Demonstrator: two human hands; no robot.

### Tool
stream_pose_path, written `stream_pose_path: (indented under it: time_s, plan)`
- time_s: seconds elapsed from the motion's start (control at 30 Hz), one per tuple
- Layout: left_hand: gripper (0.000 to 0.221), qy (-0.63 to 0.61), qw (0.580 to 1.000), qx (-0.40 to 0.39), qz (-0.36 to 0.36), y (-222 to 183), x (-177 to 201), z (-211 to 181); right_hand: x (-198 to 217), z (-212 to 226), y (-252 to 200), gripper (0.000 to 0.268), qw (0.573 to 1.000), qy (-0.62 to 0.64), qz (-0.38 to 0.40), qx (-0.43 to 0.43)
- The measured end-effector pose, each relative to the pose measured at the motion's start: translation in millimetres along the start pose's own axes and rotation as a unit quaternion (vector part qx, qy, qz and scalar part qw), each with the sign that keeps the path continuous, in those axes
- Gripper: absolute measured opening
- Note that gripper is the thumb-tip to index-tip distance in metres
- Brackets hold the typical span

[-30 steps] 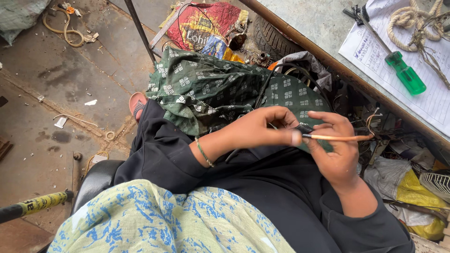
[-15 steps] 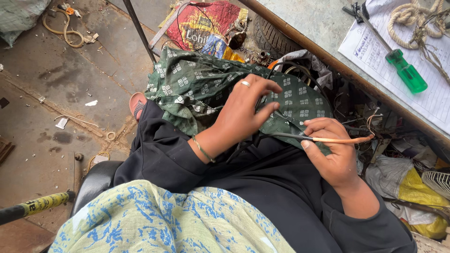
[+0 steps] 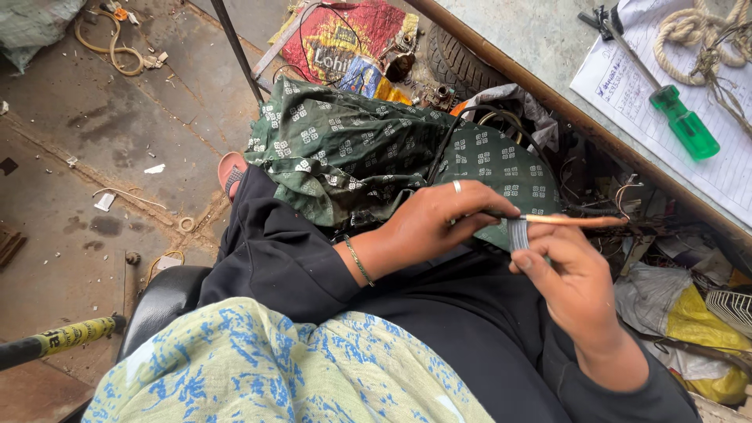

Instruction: The person works on a component with wires, using a thin stick-like tool to apply material and their hands to wrap tape around connections.

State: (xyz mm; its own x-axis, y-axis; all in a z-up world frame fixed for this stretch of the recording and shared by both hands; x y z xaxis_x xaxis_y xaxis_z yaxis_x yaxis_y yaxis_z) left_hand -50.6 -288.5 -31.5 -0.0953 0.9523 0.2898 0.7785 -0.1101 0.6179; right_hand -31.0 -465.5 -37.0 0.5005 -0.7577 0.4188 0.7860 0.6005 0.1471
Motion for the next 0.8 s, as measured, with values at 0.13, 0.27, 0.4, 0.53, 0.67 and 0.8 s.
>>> stream_pose_path:
  time_s: [0.13, 0.27, 0.4, 0.53, 0.67, 0.8]
  plan:
    - [0.028, 0.089, 0.994, -0.056, 0.002, -3, -2, -17, -3, -6, -11, 0.013, 0.989, 0.127, -0.028, -0.065]
    - [0.023, 0.116, 0.990, -0.074, -0.020, -7, 2, -23, -15, 9, -7, 0.014, 0.998, 0.045, -0.004, -0.034]
    - [0.021, 0.119, 0.987, -0.097, -0.054, -7, 10, -29, -18, 40, 1, 0.020, 0.994, -0.095, 0.025, 0.038]
    - [0.017, 0.087, 0.993, -0.046, -0.058, -8, 10, -14, -7, 52, 4, 0.022, 0.982, -0.175, -0.010, 0.066]
    - [0.008, -0.147, 0.979, 0.132, -0.053, -14, -8, 36, -1, 21, 16, 0.025, 0.995, -0.089, -0.025, -0.023]
    - [0.012, -0.368, 0.877, 0.308, 0.008, -26, -52, 86, -9, 5, 19, 0.031, 0.991, 0.130, -0.031, 0.004]
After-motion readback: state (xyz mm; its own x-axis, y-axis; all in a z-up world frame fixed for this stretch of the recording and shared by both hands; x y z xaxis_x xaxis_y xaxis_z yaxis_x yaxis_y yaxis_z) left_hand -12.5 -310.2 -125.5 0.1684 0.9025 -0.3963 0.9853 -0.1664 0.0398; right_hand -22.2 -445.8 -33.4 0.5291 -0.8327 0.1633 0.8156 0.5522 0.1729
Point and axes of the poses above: each hand's wrist, its own y-axis towards the middle knuckle, its own x-axis out of the back of the hand, z = x × y, the point moved 10 cm from there along y, towards the middle knuckle, and after that the axes turned 7 degrees about y, right-handed, at the moved point
